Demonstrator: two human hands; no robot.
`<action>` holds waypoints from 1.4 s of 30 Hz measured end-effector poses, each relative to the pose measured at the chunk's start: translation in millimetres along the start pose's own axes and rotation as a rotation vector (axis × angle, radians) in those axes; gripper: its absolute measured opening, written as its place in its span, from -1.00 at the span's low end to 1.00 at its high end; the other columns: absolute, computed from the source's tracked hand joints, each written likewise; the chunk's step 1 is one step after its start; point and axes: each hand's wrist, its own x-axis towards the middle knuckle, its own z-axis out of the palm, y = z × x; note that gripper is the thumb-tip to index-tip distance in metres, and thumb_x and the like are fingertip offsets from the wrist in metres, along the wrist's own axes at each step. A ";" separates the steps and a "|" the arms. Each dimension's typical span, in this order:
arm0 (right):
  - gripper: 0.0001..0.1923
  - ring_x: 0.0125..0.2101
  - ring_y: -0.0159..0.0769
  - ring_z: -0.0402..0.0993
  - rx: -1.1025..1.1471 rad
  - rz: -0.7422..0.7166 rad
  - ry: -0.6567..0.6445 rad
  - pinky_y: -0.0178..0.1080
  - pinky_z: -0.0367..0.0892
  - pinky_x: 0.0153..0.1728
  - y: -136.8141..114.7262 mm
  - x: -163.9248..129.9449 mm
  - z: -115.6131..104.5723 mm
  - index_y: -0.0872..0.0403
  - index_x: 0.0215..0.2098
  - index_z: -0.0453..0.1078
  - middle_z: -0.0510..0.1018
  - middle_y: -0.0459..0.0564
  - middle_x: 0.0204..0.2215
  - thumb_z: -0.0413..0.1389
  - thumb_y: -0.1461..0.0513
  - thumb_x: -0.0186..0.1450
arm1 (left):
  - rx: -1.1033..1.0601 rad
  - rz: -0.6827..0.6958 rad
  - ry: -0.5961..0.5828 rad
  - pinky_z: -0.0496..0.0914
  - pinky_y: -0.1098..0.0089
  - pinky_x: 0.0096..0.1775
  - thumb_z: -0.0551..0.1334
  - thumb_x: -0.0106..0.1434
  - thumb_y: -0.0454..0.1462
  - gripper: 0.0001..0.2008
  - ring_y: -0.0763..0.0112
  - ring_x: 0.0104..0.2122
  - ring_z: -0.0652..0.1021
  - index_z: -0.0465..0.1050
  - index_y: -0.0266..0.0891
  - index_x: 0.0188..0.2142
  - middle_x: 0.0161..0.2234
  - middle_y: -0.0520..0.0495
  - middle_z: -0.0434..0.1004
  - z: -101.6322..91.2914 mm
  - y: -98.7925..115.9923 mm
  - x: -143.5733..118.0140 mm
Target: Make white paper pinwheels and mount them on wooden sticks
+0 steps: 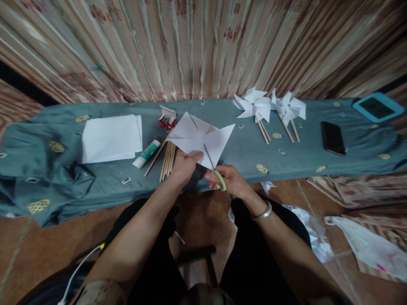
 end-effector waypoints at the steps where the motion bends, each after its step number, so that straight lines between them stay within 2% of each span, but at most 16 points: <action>1: -0.50 -0.66 -0.47 0.37 -0.004 0.000 0.001 -0.39 0.22 -0.62 0.1 0.1 0.0 0.11 -0.50 0.46 0.50 -0.13 -0.68 0.31 -0.16 0.00 | 0.000 0.006 0.003 0.38 0.37 -0.28 0.37 -0.24 -0.31 -0.77 0.36 -0.42 0.49 0.46 -0.22 -0.48 -0.46 0.01 0.54 0.0 0.2 0.0; 10: -0.50 -0.66 -0.47 0.39 -0.003 -0.012 0.019 -0.39 0.24 -0.62 2.2 0.2 -0.3 0.12 -0.52 0.45 0.51 -0.12 -0.67 0.30 -0.16 0.01 | -0.035 -0.030 -0.004 0.39 0.36 -0.26 0.36 -0.25 -0.35 -0.74 0.36 -0.42 0.50 0.45 -0.23 -0.45 -0.45 0.02 0.56 1.3 0.7 -2.7; 19: -0.46 -0.69 -0.48 0.35 -0.005 0.021 0.046 -0.38 0.25 -0.64 1.3 0.7 0.1 0.12 -0.61 0.43 0.47 -0.13 -0.72 0.32 -0.19 -0.08 | -0.041 -0.043 -0.007 0.39 0.34 -0.24 0.36 -0.26 -0.34 -0.72 0.35 -0.40 0.50 0.47 -0.24 -0.45 -0.43 0.00 0.56 1.0 0.2 -2.9; 26: -0.46 -0.68 -0.48 0.36 0.014 0.012 0.042 -0.39 0.25 -0.64 3.9 2.0 0.7 0.11 -0.56 0.45 0.51 -0.13 -0.69 0.32 -0.19 -0.08 | -0.037 -0.035 -0.014 0.39 0.33 -0.25 0.38 -0.24 -0.34 -0.73 0.36 -0.41 0.50 0.46 -0.23 -0.45 -0.43 0.00 0.56 0.5 0.0 -4.2; 42: -0.47 -0.71 -0.46 0.32 -0.030 -0.015 0.074 -0.34 0.24 -0.65 0.7 2.9 0.8 0.09 -0.66 0.40 0.46 -0.10 -0.74 0.32 -0.19 -0.04 | -0.027 -0.026 -0.028 0.40 0.30 -0.19 0.37 -0.20 -0.35 -0.74 0.32 -0.37 0.53 0.49 -0.25 -0.42 -0.39 -0.03 0.58 -0.5 -1.8 -3.3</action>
